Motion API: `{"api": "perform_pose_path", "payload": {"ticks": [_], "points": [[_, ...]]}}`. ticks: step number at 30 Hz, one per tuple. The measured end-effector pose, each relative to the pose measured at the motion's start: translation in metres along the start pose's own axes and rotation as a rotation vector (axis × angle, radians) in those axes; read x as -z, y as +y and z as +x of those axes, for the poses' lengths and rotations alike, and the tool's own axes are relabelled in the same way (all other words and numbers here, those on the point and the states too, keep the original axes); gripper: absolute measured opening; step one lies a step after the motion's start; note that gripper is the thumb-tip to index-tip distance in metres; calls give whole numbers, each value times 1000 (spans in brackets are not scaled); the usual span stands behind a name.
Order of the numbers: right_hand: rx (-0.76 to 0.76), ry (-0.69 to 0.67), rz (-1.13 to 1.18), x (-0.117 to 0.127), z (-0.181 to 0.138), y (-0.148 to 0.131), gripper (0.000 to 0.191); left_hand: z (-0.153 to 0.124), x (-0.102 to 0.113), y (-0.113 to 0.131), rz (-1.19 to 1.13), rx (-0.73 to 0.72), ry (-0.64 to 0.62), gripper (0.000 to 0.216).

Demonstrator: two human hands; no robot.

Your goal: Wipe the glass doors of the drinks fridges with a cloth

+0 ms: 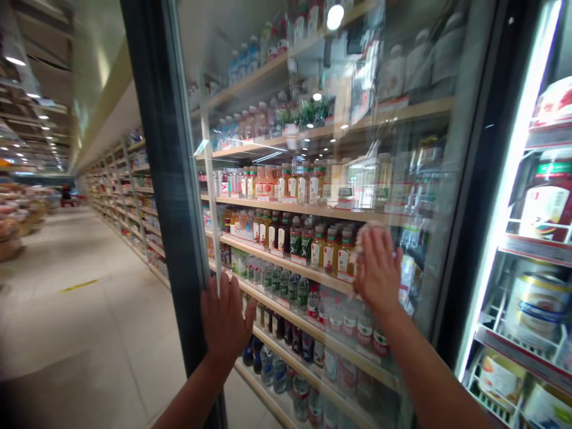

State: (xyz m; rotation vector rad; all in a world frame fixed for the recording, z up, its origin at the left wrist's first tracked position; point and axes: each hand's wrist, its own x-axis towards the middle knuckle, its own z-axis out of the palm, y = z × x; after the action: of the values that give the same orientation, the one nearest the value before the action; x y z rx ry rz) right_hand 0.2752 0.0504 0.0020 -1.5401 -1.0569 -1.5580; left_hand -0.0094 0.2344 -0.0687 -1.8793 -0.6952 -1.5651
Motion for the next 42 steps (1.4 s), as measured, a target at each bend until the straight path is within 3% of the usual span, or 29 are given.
{"api": "perform_pose_path", "payload": {"ticks": [2,4,6,8,10,12,15,17,19,22,24,25,28,30,31,35,36,37,42], "points": [[-265,121,-15,1,0,18,63,0,5,2,2,0,9,82],[-311,132,19,2,-9,4,64,0,11,3,7,1,18,80],[-129,28,78,5,-23,-32,69,0,18,5,14,-2,27,78],[172,-97,137,11,-34,-66,69,0,26,7,26,-14,37,77],[358,-152,177,18,-35,-76,68,1,36,10,48,-24,45,77],[282,-116,171,23,-26,-55,67,0,47,14,80,-23,41,76],[-144,15,139,25,-12,-9,64,-1,64,21,132,-10,21,74],[-328,79,165,27,-15,3,63,-3,77,26,163,5,12,74],[-269,62,225,35,-29,-5,66,-7,90,32,192,28,10,74],[140,-56,348,51,-52,-19,68,-12,114,41,233,51,3,75],[255,-79,385,60,-51,-5,68,-15,132,49,262,64,1,75],[208,-67,384,61,-44,8,68,-15,141,54,276,68,0,74],[-117,-10,369,62,-19,49,66,-16,168,71,314,84,-12,73],[-181,-1,405,66,-13,57,67,-17,185,84,324,111,-27,73],[-113,-8,437,70,-16,54,67,-17,194,91,327,129,-33,73],[462,-14,598,93,-30,38,67,-20,226,121,354,188,-46,71],[504,-4,620,96,-26,42,66,-20,233,129,371,194,-49,70],[461,1,627,97,-17,48,66,-20,239,136,394,194,-51,70],[-144,-6,629,97,48,76,63,-18,266,169,560,110,-38,73]]}}
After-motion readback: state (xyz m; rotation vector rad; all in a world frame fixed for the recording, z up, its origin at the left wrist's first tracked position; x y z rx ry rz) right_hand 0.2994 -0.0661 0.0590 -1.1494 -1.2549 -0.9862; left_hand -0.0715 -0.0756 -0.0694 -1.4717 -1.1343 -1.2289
